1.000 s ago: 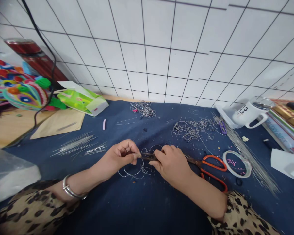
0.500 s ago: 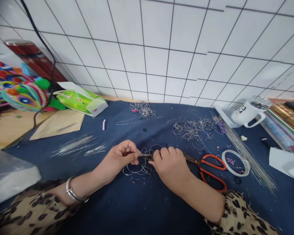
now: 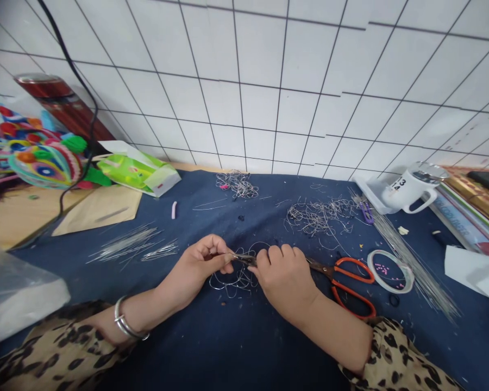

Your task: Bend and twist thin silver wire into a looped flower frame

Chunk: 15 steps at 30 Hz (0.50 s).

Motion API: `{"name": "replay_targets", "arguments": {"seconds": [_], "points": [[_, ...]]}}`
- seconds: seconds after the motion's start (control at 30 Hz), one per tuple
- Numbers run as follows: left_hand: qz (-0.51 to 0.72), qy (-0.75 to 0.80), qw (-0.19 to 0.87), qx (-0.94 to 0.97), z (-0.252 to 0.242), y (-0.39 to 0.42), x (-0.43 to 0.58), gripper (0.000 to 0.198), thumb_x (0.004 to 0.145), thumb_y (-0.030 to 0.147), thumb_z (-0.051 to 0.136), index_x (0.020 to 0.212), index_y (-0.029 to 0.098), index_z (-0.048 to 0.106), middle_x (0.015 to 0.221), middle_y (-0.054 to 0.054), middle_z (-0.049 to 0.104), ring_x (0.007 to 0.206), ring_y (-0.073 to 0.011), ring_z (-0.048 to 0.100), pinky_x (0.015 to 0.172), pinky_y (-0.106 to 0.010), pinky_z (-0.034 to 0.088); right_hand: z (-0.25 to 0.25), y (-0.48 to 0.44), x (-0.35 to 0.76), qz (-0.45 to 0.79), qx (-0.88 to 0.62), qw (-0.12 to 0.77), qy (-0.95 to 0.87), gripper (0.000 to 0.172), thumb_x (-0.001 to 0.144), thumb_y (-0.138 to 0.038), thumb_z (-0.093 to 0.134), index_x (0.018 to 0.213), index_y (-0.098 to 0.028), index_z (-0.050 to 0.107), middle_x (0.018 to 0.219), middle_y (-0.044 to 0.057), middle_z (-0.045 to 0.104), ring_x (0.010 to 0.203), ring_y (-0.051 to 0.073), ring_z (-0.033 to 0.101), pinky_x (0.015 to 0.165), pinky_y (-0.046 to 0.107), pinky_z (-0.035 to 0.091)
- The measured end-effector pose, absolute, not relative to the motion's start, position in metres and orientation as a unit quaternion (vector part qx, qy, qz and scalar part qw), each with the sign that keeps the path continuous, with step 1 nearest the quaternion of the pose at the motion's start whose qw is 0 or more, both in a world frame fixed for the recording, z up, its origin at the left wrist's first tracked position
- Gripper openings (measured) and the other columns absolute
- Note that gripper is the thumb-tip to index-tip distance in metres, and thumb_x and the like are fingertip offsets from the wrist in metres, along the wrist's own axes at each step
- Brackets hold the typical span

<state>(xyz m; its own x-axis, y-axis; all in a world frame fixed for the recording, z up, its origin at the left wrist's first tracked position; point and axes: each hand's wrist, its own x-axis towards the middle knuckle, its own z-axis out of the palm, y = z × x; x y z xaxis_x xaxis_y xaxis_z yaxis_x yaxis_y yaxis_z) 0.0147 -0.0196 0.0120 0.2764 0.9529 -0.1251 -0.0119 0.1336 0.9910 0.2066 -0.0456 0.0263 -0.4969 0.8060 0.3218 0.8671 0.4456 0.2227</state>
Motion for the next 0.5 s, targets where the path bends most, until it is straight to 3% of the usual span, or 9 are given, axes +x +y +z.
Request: {"name": "replay_targets", "arguments": {"seconds": [0.5], "points": [[0.395, 0.443, 0.618, 0.515, 0.0124, -0.0193, 0.0148, 0.007, 0.079, 0.020, 0.056, 0.076, 0.015, 0.051, 0.062, -0.001, 0.062, 0.060, -0.0101, 0.054, 0.061, -0.022, 0.042, 0.0256, -0.0460, 0.2060, -0.171, -0.502, 0.062, -0.846, 0.031, 0.090, -0.039, 0.035, 0.088, -0.016, 0.056, 0.070, 0.005, 0.051, 0.066, 0.017, 0.041, 0.059, 0.032, 0.020]]}}
